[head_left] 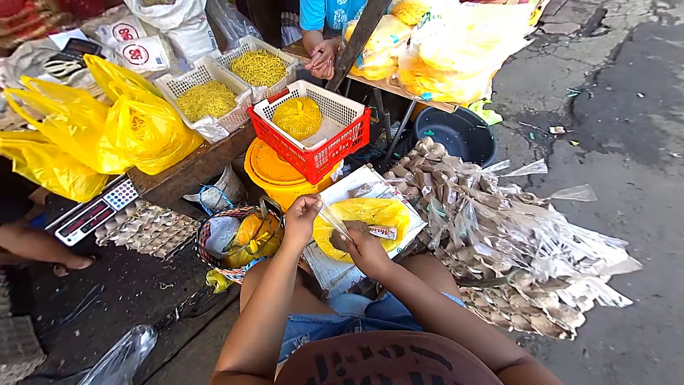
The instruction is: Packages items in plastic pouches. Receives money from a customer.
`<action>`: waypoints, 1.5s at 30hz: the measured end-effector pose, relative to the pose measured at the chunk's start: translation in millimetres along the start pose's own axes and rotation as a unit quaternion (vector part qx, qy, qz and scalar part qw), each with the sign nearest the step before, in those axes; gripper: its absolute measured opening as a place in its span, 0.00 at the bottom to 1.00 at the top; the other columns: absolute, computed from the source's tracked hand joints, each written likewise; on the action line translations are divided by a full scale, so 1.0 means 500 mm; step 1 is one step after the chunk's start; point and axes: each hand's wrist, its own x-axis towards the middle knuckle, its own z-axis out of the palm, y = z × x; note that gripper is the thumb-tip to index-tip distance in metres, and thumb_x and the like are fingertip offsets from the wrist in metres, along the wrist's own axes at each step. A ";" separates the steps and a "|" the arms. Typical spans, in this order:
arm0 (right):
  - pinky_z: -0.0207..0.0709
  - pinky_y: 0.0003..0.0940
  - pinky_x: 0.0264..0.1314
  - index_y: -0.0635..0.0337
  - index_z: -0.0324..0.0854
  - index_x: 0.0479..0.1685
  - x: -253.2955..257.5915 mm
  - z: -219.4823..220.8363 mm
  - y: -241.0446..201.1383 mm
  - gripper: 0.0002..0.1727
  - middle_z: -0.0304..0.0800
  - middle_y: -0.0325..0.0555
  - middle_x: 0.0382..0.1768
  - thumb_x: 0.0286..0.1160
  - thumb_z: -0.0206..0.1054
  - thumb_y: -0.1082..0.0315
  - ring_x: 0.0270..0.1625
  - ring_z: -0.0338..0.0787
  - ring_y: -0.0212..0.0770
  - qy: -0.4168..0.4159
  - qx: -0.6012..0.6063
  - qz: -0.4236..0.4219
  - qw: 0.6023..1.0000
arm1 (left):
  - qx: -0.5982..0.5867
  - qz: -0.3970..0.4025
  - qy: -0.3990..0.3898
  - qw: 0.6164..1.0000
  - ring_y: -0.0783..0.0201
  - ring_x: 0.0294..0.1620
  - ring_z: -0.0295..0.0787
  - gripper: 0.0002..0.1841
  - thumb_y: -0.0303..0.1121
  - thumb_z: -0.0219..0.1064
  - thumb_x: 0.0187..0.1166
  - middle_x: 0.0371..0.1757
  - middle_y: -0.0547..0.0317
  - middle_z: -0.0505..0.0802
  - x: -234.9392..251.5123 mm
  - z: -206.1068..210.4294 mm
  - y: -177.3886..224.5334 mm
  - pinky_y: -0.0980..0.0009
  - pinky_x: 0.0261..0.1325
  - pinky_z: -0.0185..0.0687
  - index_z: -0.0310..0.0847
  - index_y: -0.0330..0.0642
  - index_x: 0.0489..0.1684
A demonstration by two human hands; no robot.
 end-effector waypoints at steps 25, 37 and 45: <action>0.77 0.57 0.58 0.70 0.82 0.59 -0.042 -0.019 0.083 0.19 0.88 0.62 0.46 0.89 0.55 0.63 0.50 0.88 0.54 -0.125 0.181 0.101 0.970 | 0.367 0.429 -0.132 0.815 0.44 0.70 0.87 0.28 0.50 0.47 0.92 0.61 0.41 0.92 -0.114 0.108 -0.108 0.48 0.77 0.77 0.89 0.38 0.57; 0.75 0.51 0.39 0.75 0.82 0.49 -0.061 -0.116 0.015 0.21 0.83 0.61 0.33 0.94 0.51 0.63 0.32 0.82 0.50 -0.246 0.170 -0.088 0.950 | 0.415 0.390 -0.205 0.796 0.52 0.24 0.93 0.35 0.59 0.55 0.78 0.24 0.47 0.93 -0.135 0.055 -0.070 0.53 0.29 0.88 0.91 0.29 0.35; 0.75 0.42 0.46 0.73 0.86 0.47 -0.069 -0.126 0.016 0.19 0.88 0.57 0.40 0.93 0.52 0.67 0.40 0.84 0.43 -0.220 0.188 -0.135 0.948 | 0.332 0.274 -0.312 0.847 0.47 0.34 0.96 0.14 0.29 0.60 0.85 0.32 0.41 0.95 -0.147 -0.008 -0.027 0.47 0.43 0.90 0.90 0.28 0.38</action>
